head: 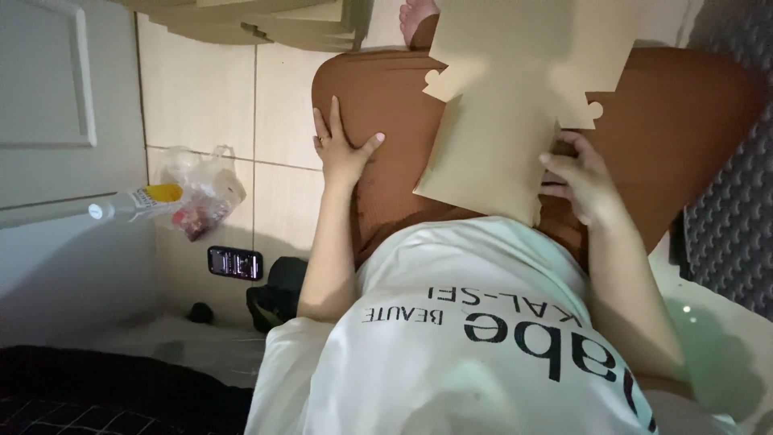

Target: Folding a flat cardboard cutout into a small box.

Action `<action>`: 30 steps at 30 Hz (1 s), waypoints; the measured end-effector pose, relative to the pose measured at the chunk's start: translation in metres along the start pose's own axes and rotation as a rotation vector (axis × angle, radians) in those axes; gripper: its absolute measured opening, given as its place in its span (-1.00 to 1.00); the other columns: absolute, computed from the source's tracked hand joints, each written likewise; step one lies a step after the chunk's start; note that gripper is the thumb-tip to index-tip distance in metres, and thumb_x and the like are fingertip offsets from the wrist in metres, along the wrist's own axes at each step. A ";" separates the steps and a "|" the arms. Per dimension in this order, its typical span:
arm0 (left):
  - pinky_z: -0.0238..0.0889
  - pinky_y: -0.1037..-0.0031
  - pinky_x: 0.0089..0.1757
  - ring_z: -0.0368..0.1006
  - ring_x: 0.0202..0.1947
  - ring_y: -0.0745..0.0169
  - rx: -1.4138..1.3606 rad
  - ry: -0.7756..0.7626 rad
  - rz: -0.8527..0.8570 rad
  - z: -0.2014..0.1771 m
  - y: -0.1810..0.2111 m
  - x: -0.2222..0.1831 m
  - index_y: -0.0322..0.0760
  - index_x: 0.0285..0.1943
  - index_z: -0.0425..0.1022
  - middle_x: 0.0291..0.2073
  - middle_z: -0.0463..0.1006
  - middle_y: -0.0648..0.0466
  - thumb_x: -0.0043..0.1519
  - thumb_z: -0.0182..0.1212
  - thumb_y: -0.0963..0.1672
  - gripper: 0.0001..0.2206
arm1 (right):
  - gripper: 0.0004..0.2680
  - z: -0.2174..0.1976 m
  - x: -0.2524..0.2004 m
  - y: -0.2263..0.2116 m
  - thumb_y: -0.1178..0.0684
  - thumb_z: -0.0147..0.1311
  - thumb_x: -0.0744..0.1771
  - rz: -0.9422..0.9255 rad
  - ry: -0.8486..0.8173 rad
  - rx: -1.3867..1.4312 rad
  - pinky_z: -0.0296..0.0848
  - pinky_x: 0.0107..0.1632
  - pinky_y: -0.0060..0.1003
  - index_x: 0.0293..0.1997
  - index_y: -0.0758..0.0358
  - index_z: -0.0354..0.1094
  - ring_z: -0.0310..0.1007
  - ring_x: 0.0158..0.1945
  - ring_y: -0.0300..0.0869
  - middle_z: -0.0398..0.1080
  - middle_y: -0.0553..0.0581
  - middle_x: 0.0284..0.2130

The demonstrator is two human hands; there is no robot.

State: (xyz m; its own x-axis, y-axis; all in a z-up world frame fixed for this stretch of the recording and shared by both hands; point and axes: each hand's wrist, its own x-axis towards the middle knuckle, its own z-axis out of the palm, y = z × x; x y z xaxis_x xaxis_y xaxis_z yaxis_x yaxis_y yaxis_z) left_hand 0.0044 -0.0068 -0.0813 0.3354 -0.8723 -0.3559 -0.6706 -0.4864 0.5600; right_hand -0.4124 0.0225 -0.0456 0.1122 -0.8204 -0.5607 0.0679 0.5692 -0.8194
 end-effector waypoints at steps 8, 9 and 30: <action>0.13 -0.60 0.08 -0.18 0.43 -0.85 0.013 0.022 -0.004 0.004 -0.007 -0.002 0.29 0.67 -0.22 0.59 -0.36 -0.13 0.17 0.54 0.07 0.00 | -0.49 -0.003 0.002 0.012 -0.02 0.26 0.35 0.011 0.062 -0.001 0.54 -0.02 0.04 0.45 0.15 0.06 0.46 -0.05 0.08 0.36 0.31 -0.07; 0.13 -0.60 0.08 -0.18 0.43 -0.85 0.013 0.023 -0.006 0.003 -0.006 -0.002 0.29 0.67 -0.22 0.59 -0.36 -0.13 0.17 0.54 0.07 0.00 | -0.49 0.000 -0.003 0.008 -0.02 0.26 0.35 0.011 0.061 -0.001 0.54 -0.02 0.04 0.45 0.15 0.06 0.46 -0.05 0.08 0.36 0.31 -0.07; 0.01 -0.04 0.40 0.02 0.52 -0.30 -0.783 0.132 0.470 -0.069 0.075 -0.021 -0.15 0.53 0.10 0.47 0.10 -0.27 0.36 0.13 -0.28 -0.45 | -0.37 -0.009 -0.097 -0.094 0.52 -0.03 0.32 -0.589 0.174 -0.259 0.20 0.07 -0.42 0.58 0.14 -0.11 0.15 -0.08 -0.26 0.19 0.08 -0.08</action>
State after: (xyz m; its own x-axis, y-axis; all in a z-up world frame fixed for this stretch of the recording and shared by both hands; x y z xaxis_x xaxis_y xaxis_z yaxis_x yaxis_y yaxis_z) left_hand -0.0078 -0.0286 0.0196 0.2466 -0.9642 0.0973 -0.1344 0.0654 0.9888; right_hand -0.4390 0.0486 0.0844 -0.0337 -0.9994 -0.0036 -0.1738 0.0094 -0.9847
